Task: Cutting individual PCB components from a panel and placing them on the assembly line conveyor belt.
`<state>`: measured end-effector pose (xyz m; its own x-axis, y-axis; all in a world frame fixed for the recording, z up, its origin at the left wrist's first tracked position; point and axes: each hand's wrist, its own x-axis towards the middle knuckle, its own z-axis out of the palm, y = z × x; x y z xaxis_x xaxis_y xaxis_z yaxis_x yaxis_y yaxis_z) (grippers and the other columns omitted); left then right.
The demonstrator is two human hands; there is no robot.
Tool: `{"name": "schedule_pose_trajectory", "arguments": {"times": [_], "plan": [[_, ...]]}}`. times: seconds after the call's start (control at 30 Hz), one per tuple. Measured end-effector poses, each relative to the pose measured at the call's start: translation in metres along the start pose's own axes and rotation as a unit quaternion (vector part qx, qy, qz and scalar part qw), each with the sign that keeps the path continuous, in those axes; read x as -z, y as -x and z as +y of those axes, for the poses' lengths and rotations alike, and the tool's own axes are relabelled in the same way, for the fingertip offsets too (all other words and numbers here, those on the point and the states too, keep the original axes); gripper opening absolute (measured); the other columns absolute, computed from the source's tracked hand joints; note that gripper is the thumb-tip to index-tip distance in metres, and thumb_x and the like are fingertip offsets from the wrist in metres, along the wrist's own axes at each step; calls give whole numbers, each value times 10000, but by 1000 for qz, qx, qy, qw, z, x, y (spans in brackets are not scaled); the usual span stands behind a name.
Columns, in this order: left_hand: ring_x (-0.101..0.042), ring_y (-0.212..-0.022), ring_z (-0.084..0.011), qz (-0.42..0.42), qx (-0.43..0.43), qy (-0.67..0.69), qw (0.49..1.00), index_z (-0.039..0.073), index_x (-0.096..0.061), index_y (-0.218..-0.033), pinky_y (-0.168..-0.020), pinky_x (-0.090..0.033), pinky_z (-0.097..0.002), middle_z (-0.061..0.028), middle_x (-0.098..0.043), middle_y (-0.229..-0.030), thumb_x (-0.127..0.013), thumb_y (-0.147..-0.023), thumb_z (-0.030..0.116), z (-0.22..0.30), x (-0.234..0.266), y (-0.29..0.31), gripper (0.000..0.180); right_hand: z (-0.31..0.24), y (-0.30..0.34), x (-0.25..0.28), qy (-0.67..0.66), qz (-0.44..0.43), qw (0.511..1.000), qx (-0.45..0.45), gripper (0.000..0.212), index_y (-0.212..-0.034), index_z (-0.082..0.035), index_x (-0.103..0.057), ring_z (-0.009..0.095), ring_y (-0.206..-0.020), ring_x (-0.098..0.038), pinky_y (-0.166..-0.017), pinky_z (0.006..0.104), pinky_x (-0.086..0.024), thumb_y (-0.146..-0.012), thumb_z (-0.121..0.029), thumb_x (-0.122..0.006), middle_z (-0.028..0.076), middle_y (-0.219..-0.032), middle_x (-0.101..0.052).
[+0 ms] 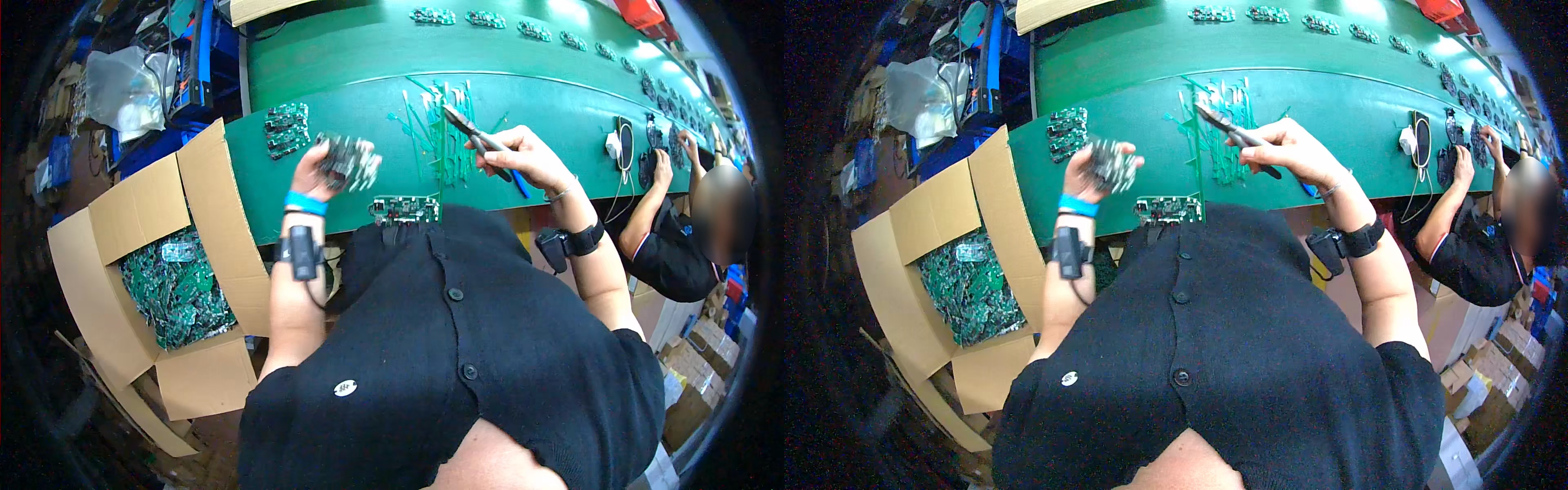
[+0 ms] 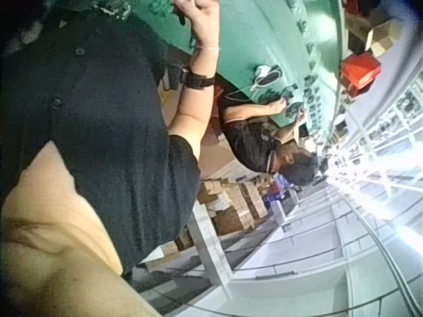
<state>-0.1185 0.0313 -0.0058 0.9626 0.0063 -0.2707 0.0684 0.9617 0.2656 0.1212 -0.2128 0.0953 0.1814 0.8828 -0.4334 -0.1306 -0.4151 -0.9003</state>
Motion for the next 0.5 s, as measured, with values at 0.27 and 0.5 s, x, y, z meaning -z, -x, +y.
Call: {"name": "schedule_pose_trajectory", "arguments": {"times": [0.27, 0.5], "plan": [[-608, -697, -123, 67, 112, -224, 966, 35, -623, -825, -663, -494, -258, -30, -646, -838, -707, -706, 142, -15, -32, 15, 181, 26, 0, -5, -52, 86, 994, -32, 354, -1041, 5, -632, 48, -676, -506, -631, 198, -404, -820, -272, -615, -17, -739, -585], [-560, -573, -35, 164, 64, -259, 950, 108, -610, -792, -440, -358, -173, 36, -627, -726, -668, -773, 183, 0, -47, 1, 97, 34, 15, -29, 36, 28, 996, -77, 399, -1143, 20, -559, 53, -815, -501, -756, 218, -433, -796, -147, -665, -10, -903, -558]]}}
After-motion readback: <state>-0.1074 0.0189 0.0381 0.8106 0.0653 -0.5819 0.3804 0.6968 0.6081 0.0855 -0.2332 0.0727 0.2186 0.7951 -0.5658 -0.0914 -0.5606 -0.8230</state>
